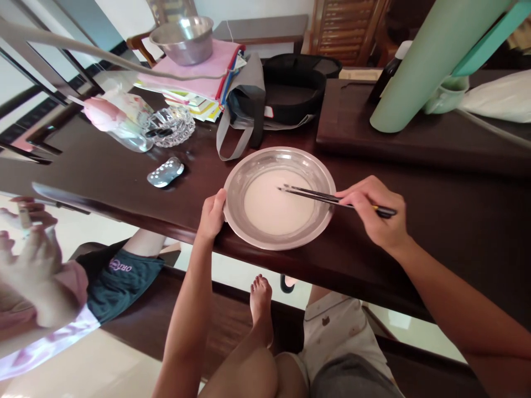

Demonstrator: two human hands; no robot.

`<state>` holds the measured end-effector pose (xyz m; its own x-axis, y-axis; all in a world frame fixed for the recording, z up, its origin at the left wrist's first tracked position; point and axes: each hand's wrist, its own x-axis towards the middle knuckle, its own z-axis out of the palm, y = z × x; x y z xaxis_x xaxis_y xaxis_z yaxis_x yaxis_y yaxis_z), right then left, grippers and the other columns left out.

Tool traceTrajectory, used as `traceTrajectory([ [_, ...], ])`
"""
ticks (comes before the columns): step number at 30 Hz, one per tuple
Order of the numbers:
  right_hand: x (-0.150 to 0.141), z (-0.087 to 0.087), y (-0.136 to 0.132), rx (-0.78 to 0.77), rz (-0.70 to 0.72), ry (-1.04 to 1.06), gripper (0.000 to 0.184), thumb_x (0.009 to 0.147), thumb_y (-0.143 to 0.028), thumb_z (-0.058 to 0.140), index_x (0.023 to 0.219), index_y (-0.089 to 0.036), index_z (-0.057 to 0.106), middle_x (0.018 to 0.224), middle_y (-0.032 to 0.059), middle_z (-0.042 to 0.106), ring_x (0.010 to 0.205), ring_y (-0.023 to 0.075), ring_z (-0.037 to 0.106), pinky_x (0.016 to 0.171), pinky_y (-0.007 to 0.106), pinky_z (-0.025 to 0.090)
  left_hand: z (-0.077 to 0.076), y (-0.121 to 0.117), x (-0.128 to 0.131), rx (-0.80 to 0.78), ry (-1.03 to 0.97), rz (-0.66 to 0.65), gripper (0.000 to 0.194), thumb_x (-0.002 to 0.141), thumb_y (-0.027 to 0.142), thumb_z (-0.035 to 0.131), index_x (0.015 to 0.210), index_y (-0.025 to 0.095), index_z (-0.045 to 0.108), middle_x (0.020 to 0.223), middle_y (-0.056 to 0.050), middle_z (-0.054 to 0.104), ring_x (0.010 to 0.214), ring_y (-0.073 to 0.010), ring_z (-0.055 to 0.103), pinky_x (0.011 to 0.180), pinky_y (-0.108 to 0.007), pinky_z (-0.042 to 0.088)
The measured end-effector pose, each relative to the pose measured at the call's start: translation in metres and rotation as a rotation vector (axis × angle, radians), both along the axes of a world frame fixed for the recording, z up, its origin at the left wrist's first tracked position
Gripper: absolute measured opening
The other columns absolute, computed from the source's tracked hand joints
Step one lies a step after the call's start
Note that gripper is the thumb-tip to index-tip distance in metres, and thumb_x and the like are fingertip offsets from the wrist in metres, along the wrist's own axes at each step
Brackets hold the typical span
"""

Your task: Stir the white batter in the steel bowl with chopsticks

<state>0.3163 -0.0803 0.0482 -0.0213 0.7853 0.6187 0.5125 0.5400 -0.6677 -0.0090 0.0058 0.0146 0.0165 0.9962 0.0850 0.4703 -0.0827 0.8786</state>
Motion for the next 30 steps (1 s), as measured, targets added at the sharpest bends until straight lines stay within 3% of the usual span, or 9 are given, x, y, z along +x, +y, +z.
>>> traceTrajectory([
  [3, 0.0002, -0.0003, -0.0005, -0.029, 0.038, 0.078, 0.029, 0.096, -0.019, 0.051, 0.075, -0.026, 0.070, 0.078, 0.0013, 0.075, 0.072, 0.0179, 0.067, 0.067, 0.037, 0.050, 0.0002, -0.0003, 0.0001, -0.005, -0.007, -0.003, 0.047, 0.086, 0.053, 0.046, 0.053, 0.021, 0.038, 0.053, 0.002, 0.036, 0.055, -0.0119, 0.032, 0.053, -0.025, 0.036],
  [6, -0.0002, -0.0011, -0.0001, -0.038, 0.092, -0.028, 0.022, 0.094, -0.018, 0.056, 0.079, -0.026, 0.071, 0.086, 0.0008, 0.077, 0.080, 0.0200, 0.069, 0.076, 0.041, 0.052, 0.0001, -0.0004, 0.0001, -0.005, -0.005, 0.009, 0.047, 0.088, 0.052, 0.046, 0.053, 0.021, 0.038, 0.053, 0.001, 0.037, 0.055, -0.0120, 0.033, 0.053, -0.025, 0.036],
  [10, 0.0023, -0.0021, 0.0006, -0.020, -0.015, 0.052, 0.028, 0.096, -0.021, 0.053, 0.075, -0.026, 0.070, 0.078, 0.0017, 0.075, 0.075, 0.0202, 0.068, 0.071, 0.041, 0.050, 0.0001, 0.0000, 0.0001, -0.013, 0.002, 0.022, 0.047, 0.089, 0.051, 0.046, 0.053, 0.021, 0.039, 0.053, 0.001, 0.038, 0.055, -0.0121, 0.034, 0.053, -0.024, 0.037],
  [12, 0.0025, -0.0022, 0.0002, -0.019, -0.002, 0.088, 0.032, 0.098, -0.023, 0.050, 0.072, -0.026, 0.069, 0.074, 0.0016, 0.074, 0.070, 0.0196, 0.066, 0.068, 0.041, 0.049, 0.0005, 0.0000, 0.0004, -0.021, 0.004, 0.020, 0.048, 0.089, 0.050, 0.046, 0.052, 0.020, 0.038, 0.052, 0.001, 0.038, 0.055, -0.0120, 0.035, 0.053, -0.024, 0.037],
  [15, 0.0010, -0.0021, 0.0000, -0.038, 0.066, -0.031, 0.025, 0.095, -0.022, 0.055, 0.076, -0.026, 0.070, 0.084, 0.0010, 0.077, 0.078, 0.0207, 0.068, 0.076, 0.043, 0.049, 0.0015, -0.0004, 0.0009, -0.015, 0.006, 0.026, 0.048, 0.090, 0.048, 0.045, 0.052, 0.021, 0.037, 0.052, 0.001, 0.037, 0.055, -0.0118, 0.034, 0.052, -0.024, 0.037],
  [17, 0.0011, -0.0020, 0.0004, -0.028, 0.041, -0.061, 0.022, 0.094, -0.021, 0.057, 0.077, -0.026, 0.071, 0.086, 0.0011, 0.078, 0.080, 0.0210, 0.068, 0.077, 0.044, 0.048, 0.0019, -0.0006, 0.0012, -0.010, 0.006, 0.028, 0.047, 0.089, 0.047, 0.045, 0.052, 0.021, 0.036, 0.052, 0.002, 0.037, 0.055, -0.0117, 0.033, 0.052, -0.024, 0.036],
  [21, 0.0028, -0.0020, 0.0009, 0.022, 0.009, 0.076, 0.032, 0.097, -0.021, 0.051, 0.071, -0.026, 0.069, 0.074, 0.0005, 0.075, 0.067, 0.0186, 0.064, 0.068, 0.040, 0.047, 0.0020, -0.0005, 0.0014, -0.028, 0.003, 0.018, 0.046, 0.089, 0.048, 0.045, 0.053, 0.021, 0.037, 0.053, 0.002, 0.036, 0.055, -0.0119, 0.033, 0.053, -0.025, 0.036],
  [25, 0.0013, -0.0026, 0.0004, -0.027, 0.095, -0.059, 0.022, 0.094, -0.021, 0.057, 0.077, -0.026, 0.071, 0.086, 0.0003, 0.078, 0.078, 0.0205, 0.068, 0.076, 0.043, 0.050, 0.0020, -0.0008, 0.0013, -0.009, 0.003, 0.011, 0.045, 0.087, 0.051, 0.045, 0.054, 0.021, 0.037, 0.053, 0.002, 0.035, 0.055, -0.0121, 0.032, 0.052, -0.025, 0.034],
  [30, 0.0030, -0.0038, 0.0010, 0.048, -0.028, 0.082, 0.032, 0.096, -0.021, 0.052, 0.071, -0.026, 0.070, 0.073, 0.0005, 0.075, 0.066, 0.0183, 0.066, 0.067, 0.040, 0.046, 0.0025, -0.0015, 0.0014, -0.023, 0.007, 0.006, 0.048, 0.085, 0.056, 0.046, 0.053, 0.022, 0.037, 0.052, 0.001, 0.035, 0.055, -0.0127, 0.032, 0.052, -0.026, 0.034],
])
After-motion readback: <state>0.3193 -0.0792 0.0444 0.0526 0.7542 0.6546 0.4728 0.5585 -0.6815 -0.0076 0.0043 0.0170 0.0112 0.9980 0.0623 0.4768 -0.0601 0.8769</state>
